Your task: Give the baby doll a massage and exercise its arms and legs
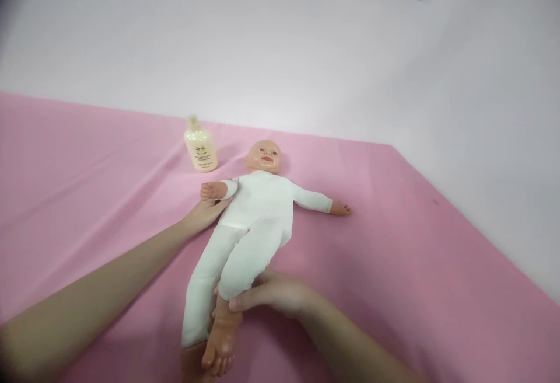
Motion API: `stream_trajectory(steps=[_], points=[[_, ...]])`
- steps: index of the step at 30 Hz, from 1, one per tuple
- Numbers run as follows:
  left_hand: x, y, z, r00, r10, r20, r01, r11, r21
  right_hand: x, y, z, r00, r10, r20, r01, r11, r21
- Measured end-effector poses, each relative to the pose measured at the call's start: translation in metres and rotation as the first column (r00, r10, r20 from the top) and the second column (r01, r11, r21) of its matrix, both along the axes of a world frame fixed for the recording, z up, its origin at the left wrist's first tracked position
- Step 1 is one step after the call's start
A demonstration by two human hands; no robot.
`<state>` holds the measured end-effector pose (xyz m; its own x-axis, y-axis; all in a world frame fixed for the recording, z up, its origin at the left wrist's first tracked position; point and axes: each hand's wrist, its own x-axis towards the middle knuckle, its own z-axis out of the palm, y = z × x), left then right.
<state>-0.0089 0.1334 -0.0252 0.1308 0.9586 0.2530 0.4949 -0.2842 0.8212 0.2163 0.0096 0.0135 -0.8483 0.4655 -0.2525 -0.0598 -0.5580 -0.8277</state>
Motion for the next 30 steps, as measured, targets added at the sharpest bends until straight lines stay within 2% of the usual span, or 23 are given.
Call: stream_trajectory(steps=[18, 30], points=[[-0.0006, -0.0010, 0.0011, 1.000, 0.002, 0.009, -0.002, 0.997, -0.077, 0.0013, -0.0004, 0.0013, 1.000, 0.006, 0.011, -0.006, 1.000, -0.005], [-0.0004, 0.0006, -0.0019, 0.999, -0.025, 0.021, 0.026, 0.999, -0.041, 0.0018, 0.0006, -0.0006, 1.000, 0.008, 0.022, -0.008, 1.000, 0.022]])
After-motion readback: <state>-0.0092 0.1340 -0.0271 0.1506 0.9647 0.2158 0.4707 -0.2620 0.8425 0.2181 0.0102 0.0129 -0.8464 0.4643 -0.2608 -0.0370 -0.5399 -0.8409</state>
